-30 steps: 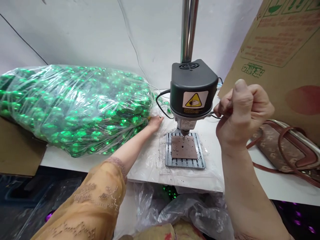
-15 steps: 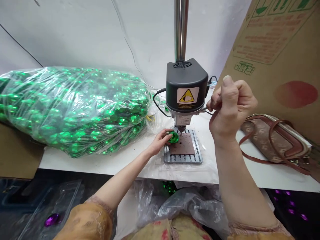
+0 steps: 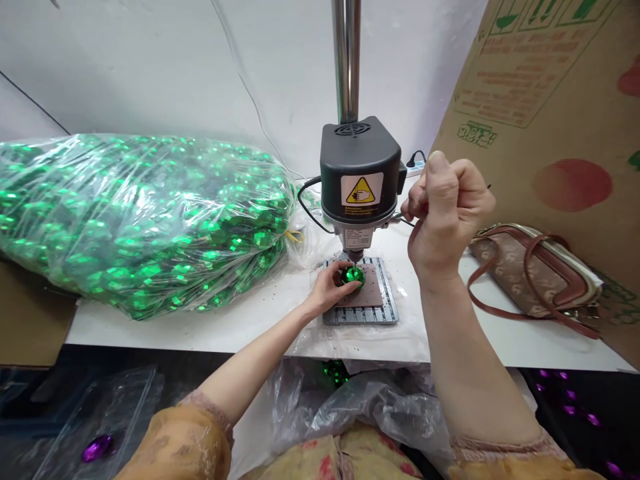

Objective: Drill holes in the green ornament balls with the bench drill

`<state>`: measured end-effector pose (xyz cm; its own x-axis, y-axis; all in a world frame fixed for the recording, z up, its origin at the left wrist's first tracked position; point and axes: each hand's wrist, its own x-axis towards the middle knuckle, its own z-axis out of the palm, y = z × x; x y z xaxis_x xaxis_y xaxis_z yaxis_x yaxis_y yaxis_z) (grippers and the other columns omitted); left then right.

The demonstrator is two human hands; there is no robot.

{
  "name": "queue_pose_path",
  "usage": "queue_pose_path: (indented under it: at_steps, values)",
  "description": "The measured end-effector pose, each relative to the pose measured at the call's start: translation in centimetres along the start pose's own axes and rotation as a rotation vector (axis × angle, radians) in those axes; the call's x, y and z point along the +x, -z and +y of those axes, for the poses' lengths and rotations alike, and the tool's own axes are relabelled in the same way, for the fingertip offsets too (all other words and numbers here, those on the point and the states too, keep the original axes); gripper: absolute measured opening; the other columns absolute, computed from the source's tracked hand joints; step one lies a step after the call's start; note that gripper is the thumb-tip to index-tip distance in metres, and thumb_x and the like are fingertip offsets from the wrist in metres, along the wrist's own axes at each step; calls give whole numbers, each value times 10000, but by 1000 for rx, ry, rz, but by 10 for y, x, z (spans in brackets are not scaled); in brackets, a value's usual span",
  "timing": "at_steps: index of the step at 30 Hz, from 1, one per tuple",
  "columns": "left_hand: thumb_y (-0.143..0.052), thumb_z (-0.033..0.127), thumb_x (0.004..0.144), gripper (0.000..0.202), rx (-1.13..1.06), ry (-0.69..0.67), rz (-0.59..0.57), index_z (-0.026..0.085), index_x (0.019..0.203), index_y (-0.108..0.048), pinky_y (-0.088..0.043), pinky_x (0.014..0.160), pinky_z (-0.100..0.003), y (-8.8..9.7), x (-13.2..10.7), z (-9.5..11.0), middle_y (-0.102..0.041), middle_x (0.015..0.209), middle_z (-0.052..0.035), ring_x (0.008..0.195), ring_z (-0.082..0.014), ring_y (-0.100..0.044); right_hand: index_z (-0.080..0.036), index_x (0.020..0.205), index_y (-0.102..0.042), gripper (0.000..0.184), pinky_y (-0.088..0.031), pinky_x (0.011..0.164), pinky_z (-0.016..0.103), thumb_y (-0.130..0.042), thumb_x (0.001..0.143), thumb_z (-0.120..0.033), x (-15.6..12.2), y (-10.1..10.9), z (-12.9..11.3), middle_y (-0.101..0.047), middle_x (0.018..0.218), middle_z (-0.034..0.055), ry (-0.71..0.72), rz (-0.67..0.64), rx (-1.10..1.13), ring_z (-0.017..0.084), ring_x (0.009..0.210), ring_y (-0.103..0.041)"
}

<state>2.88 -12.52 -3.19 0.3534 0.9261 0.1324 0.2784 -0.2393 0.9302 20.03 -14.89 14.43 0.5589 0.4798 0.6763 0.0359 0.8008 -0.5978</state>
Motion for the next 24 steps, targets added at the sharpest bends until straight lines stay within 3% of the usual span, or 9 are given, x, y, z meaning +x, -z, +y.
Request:
queue_pose_path:
  at_steps: [3, 6, 8, 16, 24]
  values:
    - [-872, 451, 761, 532, 37, -30, 68, 192, 1198, -710, -526, 784, -334, -10, -6, -3, -682, 860, -19, 809, -195, -631, -226, 633, -342, 539, -277, 448, 267, -687, 884, -557, 0, 0, -1, -366, 539, -70, 4, -2, -1, 47, 465, -324]
    - [-877, 414, 768, 507, 57, -76, 121, 206, 1200, -711, -515, 999, -415, -16, -10, -9, -707, 1131, -84, 1102, -272, -653, -223, 629, -358, 506, -285, 455, 259, -682, 907, -496, 0, 0, -2, -378, 534, -70, 4, -9, 1, 48, 465, -328]
    - [-870, 412, 781, 506, 20, -82, 109, 206, 1210, -698, -492, 1064, -439, -17, -10, -12, -689, 1230, -104, 1186, -290, -640, -222, 625, -372, 475, -287, 460, 257, -675, 919, -440, 0, 1, -2, -382, 527, -69, 5, -16, 15, 49, 464, -326]
    - [-855, 481, 807, 527, -67, -94, 79, 209, 1219, -670, -488, 1069, -435, -19, -11, -17, -699, 1214, -102, 1192, -289, -647, -205, 577, -315, 487, -267, 459, 269, -643, 921, -314, -25, 11, 2, -280, 487, -78, 122, 21, 60, 45, 428, -303]
    - [-850, 473, 821, 523, -70, -107, 69, 222, 1242, -667, -472, 1096, -444, -19, -10, -22, -688, 1234, -100, 1231, -297, -626, -189, 564, -228, 561, -245, 418, 255, -648, 906, -336, -37, 16, 8, -241, 472, -66, 201, 49, 57, 37, 416, -263]
